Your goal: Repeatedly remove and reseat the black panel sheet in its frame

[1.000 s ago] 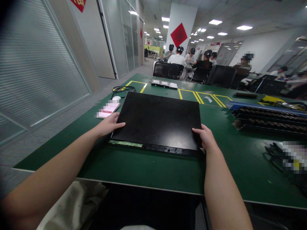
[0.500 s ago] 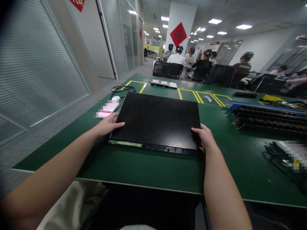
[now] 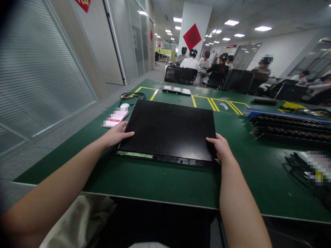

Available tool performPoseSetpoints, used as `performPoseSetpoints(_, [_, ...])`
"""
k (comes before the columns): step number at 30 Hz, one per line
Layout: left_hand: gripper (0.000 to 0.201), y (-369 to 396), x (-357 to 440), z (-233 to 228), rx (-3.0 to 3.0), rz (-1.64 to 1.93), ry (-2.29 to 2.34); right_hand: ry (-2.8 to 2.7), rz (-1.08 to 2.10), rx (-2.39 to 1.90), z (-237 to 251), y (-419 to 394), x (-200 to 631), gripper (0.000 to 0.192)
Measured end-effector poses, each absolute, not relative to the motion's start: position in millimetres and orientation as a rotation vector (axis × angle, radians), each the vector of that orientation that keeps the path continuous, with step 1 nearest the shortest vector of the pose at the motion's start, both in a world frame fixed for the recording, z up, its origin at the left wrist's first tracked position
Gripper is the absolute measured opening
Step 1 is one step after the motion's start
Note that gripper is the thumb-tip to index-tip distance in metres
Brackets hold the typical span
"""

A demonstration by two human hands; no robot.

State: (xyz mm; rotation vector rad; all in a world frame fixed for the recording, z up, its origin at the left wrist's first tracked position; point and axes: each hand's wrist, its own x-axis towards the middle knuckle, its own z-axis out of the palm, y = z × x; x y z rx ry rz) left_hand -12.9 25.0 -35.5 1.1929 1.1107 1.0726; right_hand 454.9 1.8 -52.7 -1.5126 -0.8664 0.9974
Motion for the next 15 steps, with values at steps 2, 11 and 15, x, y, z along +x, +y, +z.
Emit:
performPoseSetpoints(2, [0.058, 25.2, -13.0, -35.7, 1.195, 1.077, 1.118, -0.884, 0.986, -1.525, -51.8, 1.5, 454.4, 0.039])
performPoseSetpoints(11, [0.059, 25.2, -12.4, -35.5, 1.196, 1.085, 1.126, -0.872, 0.986, -1.537, -49.7, 0.4, 452.8, 0.039])
performPoseSetpoints(15, [0.058, 26.2, -12.6, -36.5, 1.211, 1.088, 1.097, -0.889, 0.976, -1.536, -49.8, 0.5, 452.5, 0.038])
